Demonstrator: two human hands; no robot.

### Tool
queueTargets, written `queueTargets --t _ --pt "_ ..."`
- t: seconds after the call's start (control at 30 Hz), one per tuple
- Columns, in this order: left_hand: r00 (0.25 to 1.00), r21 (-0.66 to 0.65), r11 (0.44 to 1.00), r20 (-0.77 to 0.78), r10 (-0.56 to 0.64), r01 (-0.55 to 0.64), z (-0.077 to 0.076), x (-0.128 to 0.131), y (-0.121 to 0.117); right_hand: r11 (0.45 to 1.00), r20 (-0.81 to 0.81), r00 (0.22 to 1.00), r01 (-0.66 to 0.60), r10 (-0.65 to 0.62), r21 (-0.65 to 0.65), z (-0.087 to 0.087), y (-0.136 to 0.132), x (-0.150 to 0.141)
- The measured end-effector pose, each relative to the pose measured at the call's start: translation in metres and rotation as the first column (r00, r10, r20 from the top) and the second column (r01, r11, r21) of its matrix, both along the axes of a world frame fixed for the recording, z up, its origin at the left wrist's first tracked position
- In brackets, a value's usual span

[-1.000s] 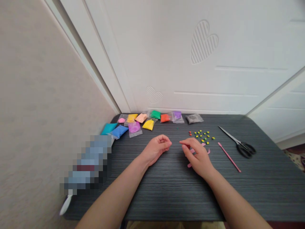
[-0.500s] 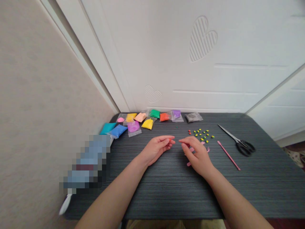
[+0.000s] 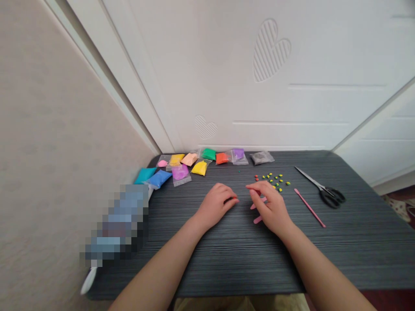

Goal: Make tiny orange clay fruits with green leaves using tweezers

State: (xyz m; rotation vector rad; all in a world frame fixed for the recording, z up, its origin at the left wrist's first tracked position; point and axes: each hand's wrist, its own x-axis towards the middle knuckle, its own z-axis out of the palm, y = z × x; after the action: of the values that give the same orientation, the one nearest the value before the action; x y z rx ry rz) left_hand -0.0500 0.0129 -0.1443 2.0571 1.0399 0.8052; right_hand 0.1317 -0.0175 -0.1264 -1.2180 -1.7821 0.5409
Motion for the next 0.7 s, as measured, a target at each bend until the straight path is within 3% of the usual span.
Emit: queueTargets --t 0.07,0.13,0.43,0.7 --pt "0.984 0.171 0.982 -0.17 -0.054 0.083 -0.005 0.002 0.0 0.998 -0.012 0.999 0.053 -0.053 0.017 0.001 0.002 0.003" --pt "0.963 0.232 0.966 -0.265 -0.047 0.111 -0.008 0.003 0.0 0.995 -0.023 0.995 0.094 -0.094 0.022 0.001 0.003 0.005" --pt "0.831 0.298 0.94 -0.555 0.027 0.168 0.001 0.001 -0.021 0.989 -0.07 0.989 0.135 -0.13 0.067 -0.001 0.008 0.01" --pt "0.724 0.362 0.918 -0.676 0.138 0.163 0.01 -0.002 -0.052 0.987 -0.138 0.983 0.136 -0.123 0.088 0.007 0.006 0.012"
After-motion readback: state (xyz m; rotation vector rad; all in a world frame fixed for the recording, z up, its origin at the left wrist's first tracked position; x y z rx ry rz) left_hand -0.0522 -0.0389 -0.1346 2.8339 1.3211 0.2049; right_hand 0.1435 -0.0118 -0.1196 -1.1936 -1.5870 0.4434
